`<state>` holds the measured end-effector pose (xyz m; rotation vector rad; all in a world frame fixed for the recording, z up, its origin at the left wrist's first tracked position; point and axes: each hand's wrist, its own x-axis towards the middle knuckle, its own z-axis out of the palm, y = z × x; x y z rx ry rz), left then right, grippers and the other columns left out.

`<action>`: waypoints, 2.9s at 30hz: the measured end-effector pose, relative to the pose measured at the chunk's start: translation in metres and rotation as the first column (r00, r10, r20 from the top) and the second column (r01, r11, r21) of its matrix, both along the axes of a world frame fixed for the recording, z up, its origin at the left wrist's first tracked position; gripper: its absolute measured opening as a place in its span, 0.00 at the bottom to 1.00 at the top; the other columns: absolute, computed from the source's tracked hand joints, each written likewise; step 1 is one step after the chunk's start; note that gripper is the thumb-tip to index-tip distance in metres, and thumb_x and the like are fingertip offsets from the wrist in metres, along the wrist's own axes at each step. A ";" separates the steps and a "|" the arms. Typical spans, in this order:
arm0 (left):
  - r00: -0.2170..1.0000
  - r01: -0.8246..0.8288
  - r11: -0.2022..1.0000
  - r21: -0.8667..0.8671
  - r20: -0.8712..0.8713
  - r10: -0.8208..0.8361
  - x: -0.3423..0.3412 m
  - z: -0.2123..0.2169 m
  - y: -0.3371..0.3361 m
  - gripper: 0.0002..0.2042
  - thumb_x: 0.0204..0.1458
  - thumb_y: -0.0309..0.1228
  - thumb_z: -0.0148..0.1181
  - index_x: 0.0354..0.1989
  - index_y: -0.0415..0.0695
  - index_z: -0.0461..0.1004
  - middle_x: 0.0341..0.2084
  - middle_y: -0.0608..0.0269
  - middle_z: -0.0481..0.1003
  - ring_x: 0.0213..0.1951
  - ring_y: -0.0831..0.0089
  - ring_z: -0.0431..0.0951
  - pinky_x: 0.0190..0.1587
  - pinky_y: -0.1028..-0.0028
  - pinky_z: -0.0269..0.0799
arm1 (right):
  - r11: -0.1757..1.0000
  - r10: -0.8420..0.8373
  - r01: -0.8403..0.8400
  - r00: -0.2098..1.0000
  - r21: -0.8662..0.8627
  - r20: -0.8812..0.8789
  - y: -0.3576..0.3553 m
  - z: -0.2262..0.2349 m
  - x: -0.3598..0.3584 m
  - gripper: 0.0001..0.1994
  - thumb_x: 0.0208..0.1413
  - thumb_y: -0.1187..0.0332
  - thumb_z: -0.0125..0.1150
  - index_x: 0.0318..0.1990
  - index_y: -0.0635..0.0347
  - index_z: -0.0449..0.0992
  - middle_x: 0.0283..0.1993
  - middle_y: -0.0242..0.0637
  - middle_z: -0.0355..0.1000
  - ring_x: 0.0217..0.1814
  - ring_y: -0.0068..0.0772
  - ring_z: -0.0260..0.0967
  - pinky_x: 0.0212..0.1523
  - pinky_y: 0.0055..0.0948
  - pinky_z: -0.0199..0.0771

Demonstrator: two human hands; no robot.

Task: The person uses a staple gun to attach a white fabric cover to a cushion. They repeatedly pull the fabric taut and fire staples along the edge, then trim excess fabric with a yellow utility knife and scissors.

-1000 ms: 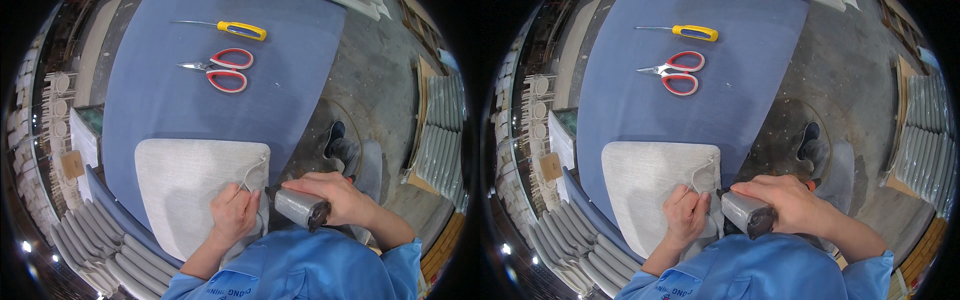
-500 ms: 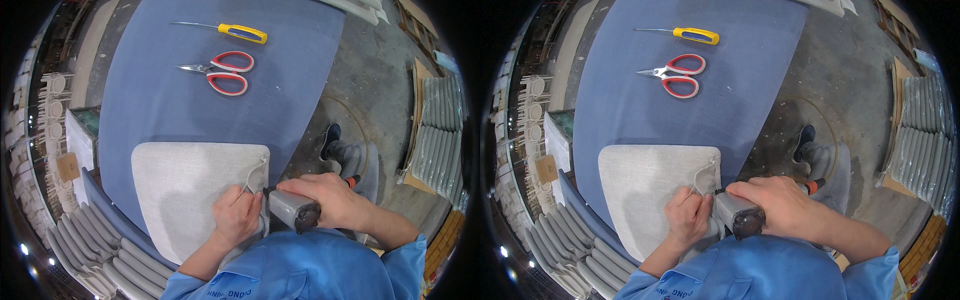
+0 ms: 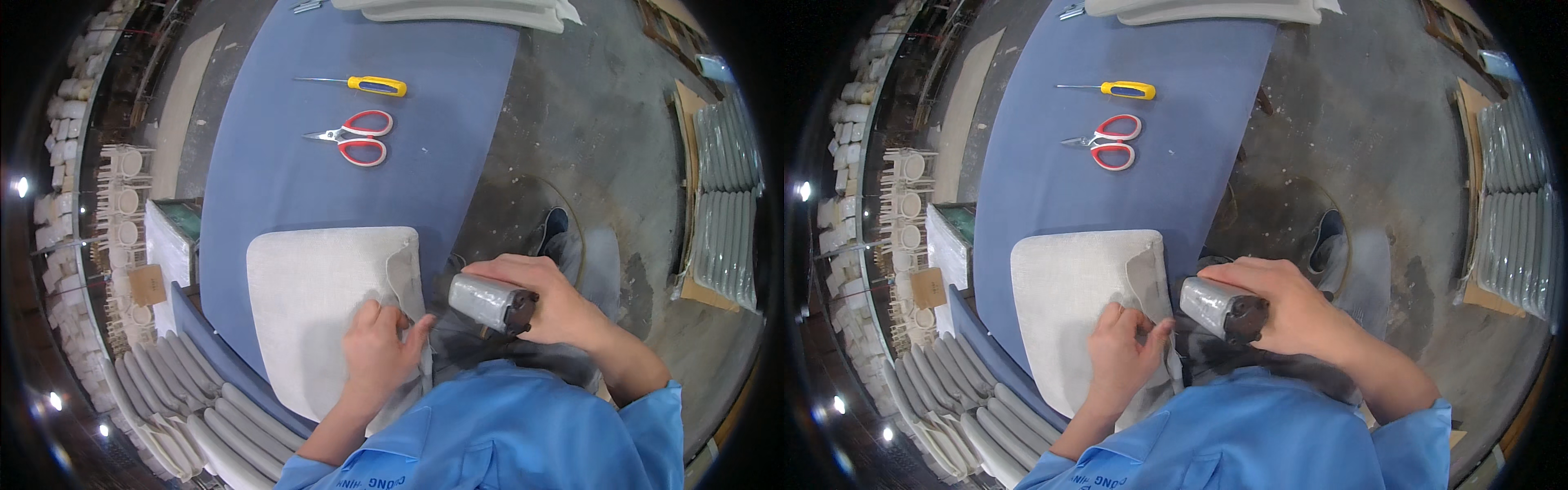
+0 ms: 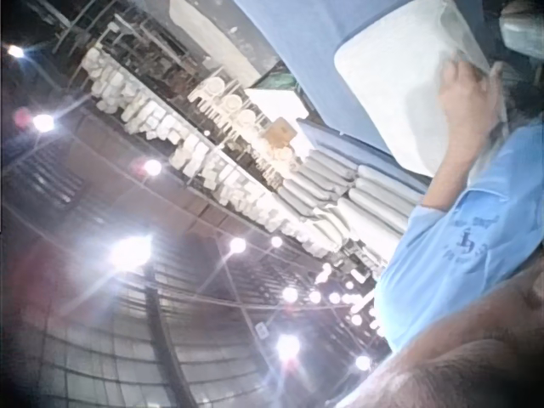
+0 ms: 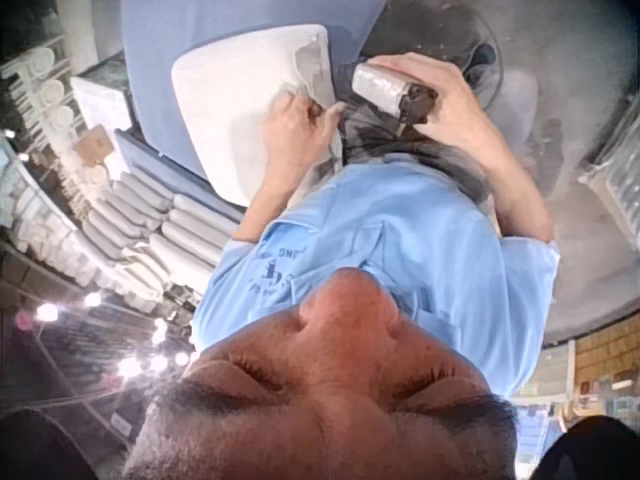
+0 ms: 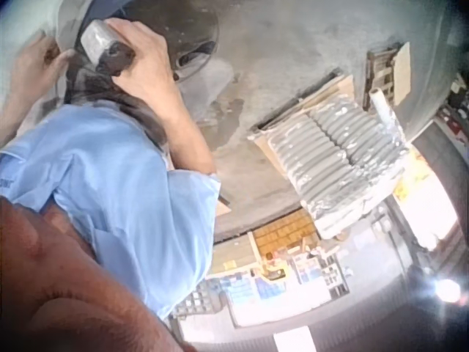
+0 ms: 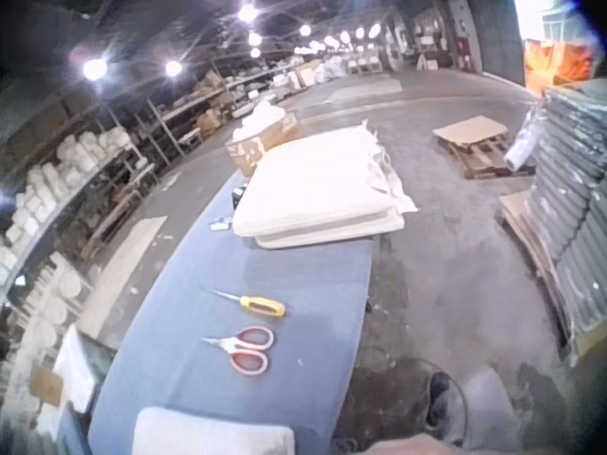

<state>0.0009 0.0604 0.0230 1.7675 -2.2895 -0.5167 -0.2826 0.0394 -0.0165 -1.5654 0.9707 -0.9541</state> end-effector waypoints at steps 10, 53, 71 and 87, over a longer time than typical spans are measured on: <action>1.000 0.023 0.998 -0.065 0.022 -0.022 0.002 -0.022 -0.005 0.19 0.60 0.29 0.76 0.21 0.42 0.71 0.23 0.55 0.71 0.23 0.56 0.75 0.26 0.57 0.70 | 0.990 0.138 -0.139 0.989 0.014 0.062 0.003 -0.018 0.005 0.33 0.46 0.75 0.79 0.65 0.58 0.82 0.49 0.46 0.84 0.51 0.56 0.84 0.51 0.45 0.84; 0.935 -0.046 0.999 0.009 -0.353 0.046 0.021 -0.037 -0.012 0.16 0.60 0.20 0.73 0.23 0.40 0.72 0.22 0.55 0.65 0.20 0.58 0.67 0.24 0.59 0.60 | 0.889 0.411 -0.322 0.874 0.324 -0.258 -0.048 0.022 0.040 0.33 0.49 0.68 0.81 0.66 0.54 0.79 0.50 0.45 0.83 0.52 0.58 0.84 0.52 0.51 0.84; 0.994 -0.054 0.999 0.004 0.094 0.053 -0.012 -0.006 0.014 0.19 0.58 0.38 0.81 0.26 0.41 0.77 0.26 0.57 0.72 0.25 0.54 0.75 0.28 0.60 0.70 | 0.990 0.091 -0.090 0.996 0.108 -0.008 0.009 -0.002 -0.009 0.34 0.48 0.74 0.79 0.67 0.60 0.82 0.54 0.47 0.84 0.54 0.54 0.85 0.55 0.43 0.84; 0.956 -0.090 0.995 0.030 -0.278 0.095 0.020 -0.032 0.007 0.17 0.60 0.19 0.72 0.21 0.39 0.70 0.21 0.56 0.65 0.20 0.61 0.66 0.24 0.61 0.59 | 0.947 0.287 -0.277 0.957 0.164 -0.037 -0.014 -0.016 0.021 0.38 0.42 0.77 0.80 0.68 0.59 0.81 0.53 0.45 0.84 0.55 0.56 0.84 0.54 0.46 0.85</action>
